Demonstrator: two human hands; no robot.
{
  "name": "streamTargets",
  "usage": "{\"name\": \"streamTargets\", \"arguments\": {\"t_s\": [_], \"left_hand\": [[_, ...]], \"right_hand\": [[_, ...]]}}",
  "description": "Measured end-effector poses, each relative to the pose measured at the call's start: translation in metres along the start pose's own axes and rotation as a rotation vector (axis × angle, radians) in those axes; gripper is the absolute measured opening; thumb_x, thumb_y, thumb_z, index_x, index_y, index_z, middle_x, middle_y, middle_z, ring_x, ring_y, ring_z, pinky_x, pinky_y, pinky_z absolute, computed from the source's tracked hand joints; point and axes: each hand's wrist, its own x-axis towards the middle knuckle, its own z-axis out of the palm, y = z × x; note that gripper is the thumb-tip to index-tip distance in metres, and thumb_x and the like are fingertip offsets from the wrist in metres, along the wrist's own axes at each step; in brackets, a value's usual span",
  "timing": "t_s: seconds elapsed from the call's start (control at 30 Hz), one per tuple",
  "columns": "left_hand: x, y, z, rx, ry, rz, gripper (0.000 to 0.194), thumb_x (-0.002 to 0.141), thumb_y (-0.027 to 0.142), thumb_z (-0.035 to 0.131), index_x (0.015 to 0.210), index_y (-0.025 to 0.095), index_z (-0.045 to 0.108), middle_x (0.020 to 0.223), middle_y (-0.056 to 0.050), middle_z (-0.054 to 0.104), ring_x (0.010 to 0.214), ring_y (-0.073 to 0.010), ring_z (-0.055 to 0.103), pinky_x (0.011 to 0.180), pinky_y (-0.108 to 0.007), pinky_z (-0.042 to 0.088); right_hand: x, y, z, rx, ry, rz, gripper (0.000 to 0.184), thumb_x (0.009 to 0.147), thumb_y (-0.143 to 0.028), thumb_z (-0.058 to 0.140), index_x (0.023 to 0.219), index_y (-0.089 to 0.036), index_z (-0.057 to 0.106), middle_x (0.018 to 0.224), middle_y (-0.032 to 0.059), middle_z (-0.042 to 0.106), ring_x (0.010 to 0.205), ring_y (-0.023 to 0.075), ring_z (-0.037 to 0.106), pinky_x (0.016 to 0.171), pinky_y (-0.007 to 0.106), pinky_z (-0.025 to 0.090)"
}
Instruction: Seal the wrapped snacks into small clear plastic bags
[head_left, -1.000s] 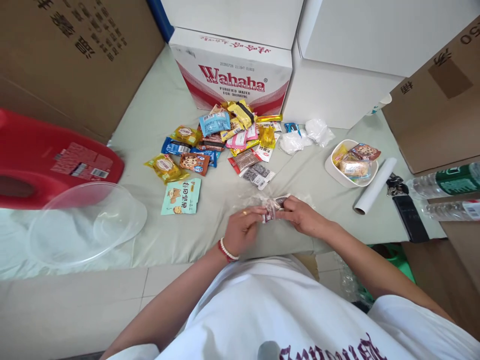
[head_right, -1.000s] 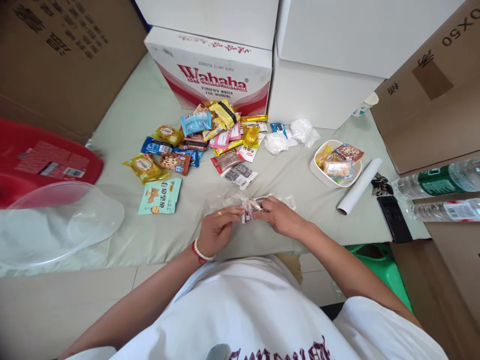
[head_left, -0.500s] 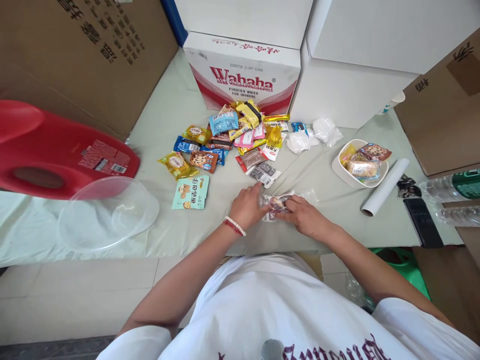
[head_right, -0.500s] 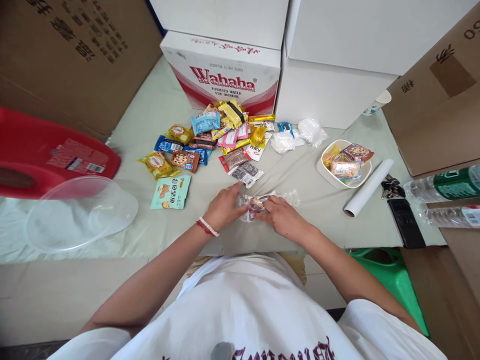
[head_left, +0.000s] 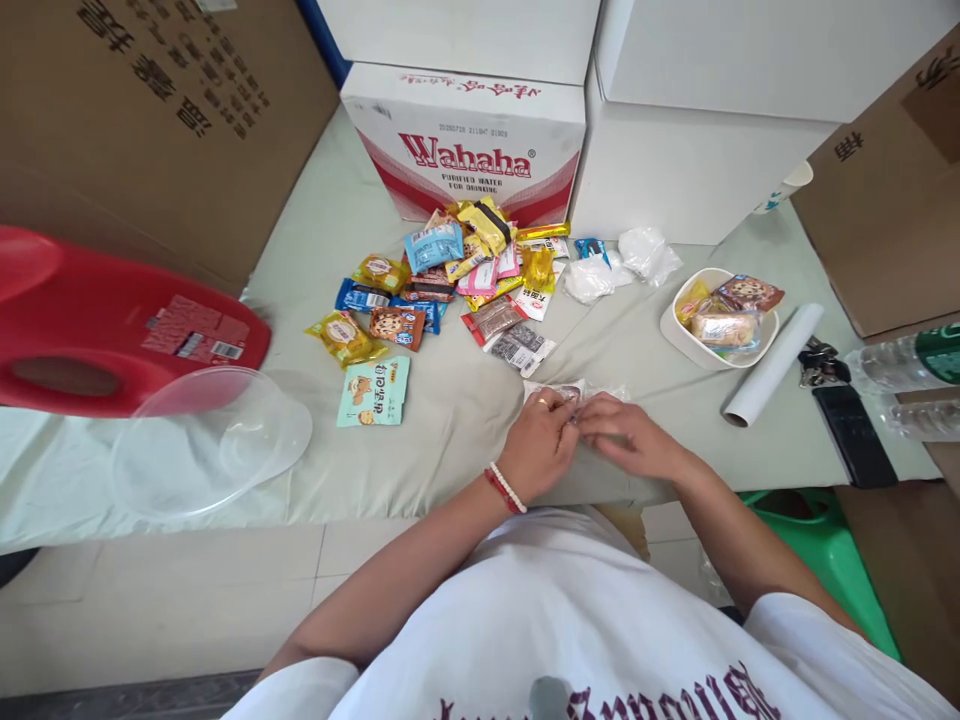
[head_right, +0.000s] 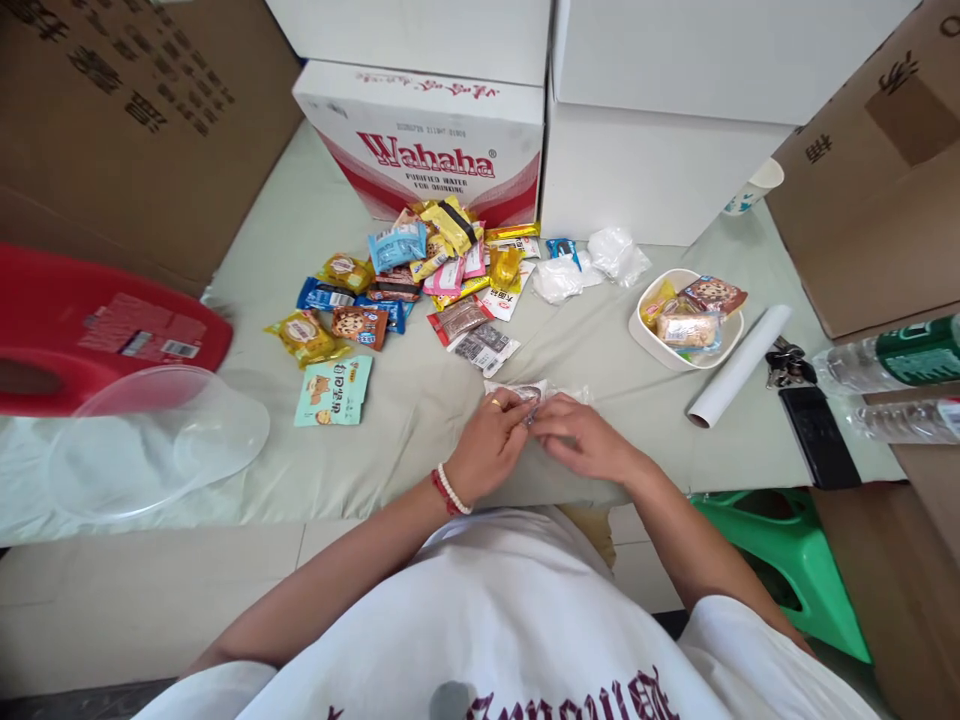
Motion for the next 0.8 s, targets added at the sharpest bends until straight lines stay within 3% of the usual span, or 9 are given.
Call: {"name": "streamTargets", "arguments": {"t_s": [0.1, 0.17, 0.23, 0.3, 0.43, 0.5, 0.63, 0.7, 0.8], "left_hand": [[-0.002, 0.001, 0.003, 0.263, -0.031, 0.026, 0.042, 0.092, 0.017, 0.048, 0.13, 0.016, 0.065, 0.118, -0.014, 0.064, 0.108, -0.0295, 0.052, 0.092, -0.044, 0.052], [-0.005, 0.003, 0.003, 0.36, -0.045, 0.028, 0.046, 0.093, 0.019, 0.049, 0.137, 0.017, 0.06, 0.12, -0.014, 0.063, 0.107, -0.0304, 0.051, 0.088, -0.045, 0.051], [-0.006, 0.004, 0.003, 0.416, -0.049, 0.016, 0.046, 0.094, 0.019, 0.049, 0.138, 0.018, 0.06, 0.12, -0.014, 0.063, 0.106, -0.0309, 0.051, 0.085, -0.047, 0.049], [-0.007, 0.004, 0.003, 0.452, -0.037, 0.003, 0.044, 0.095, 0.02, 0.048, 0.136, 0.021, 0.062, 0.123, -0.015, 0.063, 0.108, -0.0325, 0.051, 0.084, -0.05, 0.047], [-0.005, 0.002, 0.005, 0.47, 0.012, -0.006, 0.041, 0.095, 0.02, 0.049, 0.132, 0.027, 0.066, 0.133, -0.015, 0.06, 0.121, -0.037, 0.046, 0.088, -0.057, 0.044], [-0.004, -0.002, 0.005, 0.439, 0.017, 0.002, 0.036, 0.094, 0.018, 0.049, 0.124, 0.024, 0.07, 0.13, -0.016, 0.061, 0.119, -0.0358, 0.048, 0.089, -0.056, 0.046], [-0.011, -0.021, 0.002, 0.178, 0.097, 0.062, 0.028, 0.083, 0.008, 0.053, 0.1, 0.017, 0.073, 0.121, -0.015, 0.06, 0.114, -0.0297, 0.054, 0.098, -0.051, 0.05], [-0.018, -0.032, -0.001, -0.034, 0.237, -0.02, 0.036, 0.078, 0.006, 0.052, 0.106, 0.019, 0.07, 0.124, -0.013, 0.057, 0.115, -0.0262, 0.057, 0.1, -0.047, 0.052], [-0.026, -0.042, -0.003, -0.291, 0.42, -0.3, 0.037, 0.08, 0.012, 0.052, 0.116, 0.02, 0.06, 0.122, -0.012, 0.059, 0.115, -0.0245, 0.06, 0.097, -0.044, 0.056]], "right_hand": [[-0.013, 0.014, -0.002, -0.185, 0.361, 0.323, 0.034, 0.099, -0.038, 0.052, 0.124, -0.022, 0.067, 0.102, 0.0114, 0.06, 0.101, 0.028, 0.056, 0.094, 0.047, 0.048], [-0.018, 0.024, 0.001, -0.368, 0.445, 0.445, 0.038, 0.091, -0.043, 0.064, 0.121, -0.019, 0.069, 0.116, 0.0168, 0.056, 0.118, 0.0356, 0.048, 0.103, 0.055, 0.043], [-0.02, 0.027, 0.002, -0.422, 0.408, 0.452, 0.025, 0.089, -0.037, 0.065, 0.106, -0.019, 0.072, 0.13, 0.0191, 0.051, 0.129, 0.0393, 0.041, 0.107, 0.059, 0.039], [-0.02, 0.022, 0.0, -0.358, 0.389, 0.457, 0.016, 0.093, -0.031, 0.059, 0.097, -0.02, 0.07, 0.135, 0.0175, 0.051, 0.124, 0.0355, 0.048, 0.103, 0.054, 0.044], [0.001, -0.007, -0.002, -0.152, 0.336, 0.451, 0.017, 0.098, -0.03, 0.051, 0.099, -0.022, 0.066, 0.104, 0.01, 0.065, 0.089, 0.0229, 0.062, 0.081, 0.035, 0.051], [0.02, -0.02, 0.007, -0.107, 0.299, 0.385, 0.018, 0.099, -0.025, 0.047, 0.101, -0.023, 0.065, 0.096, 0.0076, 0.066, 0.089, 0.0223, 0.062, 0.082, 0.033, 0.05], [0.052, -0.027, 0.034, -0.044, 0.269, 0.296, 0.024, 0.1, -0.018, 0.04, 0.108, -0.022, 0.062, 0.101, 0.0083, 0.064, 0.097, 0.0224, 0.061, 0.087, 0.033, 0.05], [0.056, -0.026, 0.043, -0.05, 0.239, 0.292, 0.026, 0.099, -0.015, 0.039, 0.113, -0.02, 0.061, 0.104, 0.0095, 0.062, 0.096, 0.0226, 0.059, 0.086, 0.034, 0.05], [0.051, -0.024, 0.052, -0.113, 0.209, 0.301, 0.03, 0.099, -0.016, 0.04, 0.122, -0.018, 0.059, 0.107, 0.0121, 0.056, 0.094, 0.0238, 0.057, 0.084, 0.036, 0.051]]}}
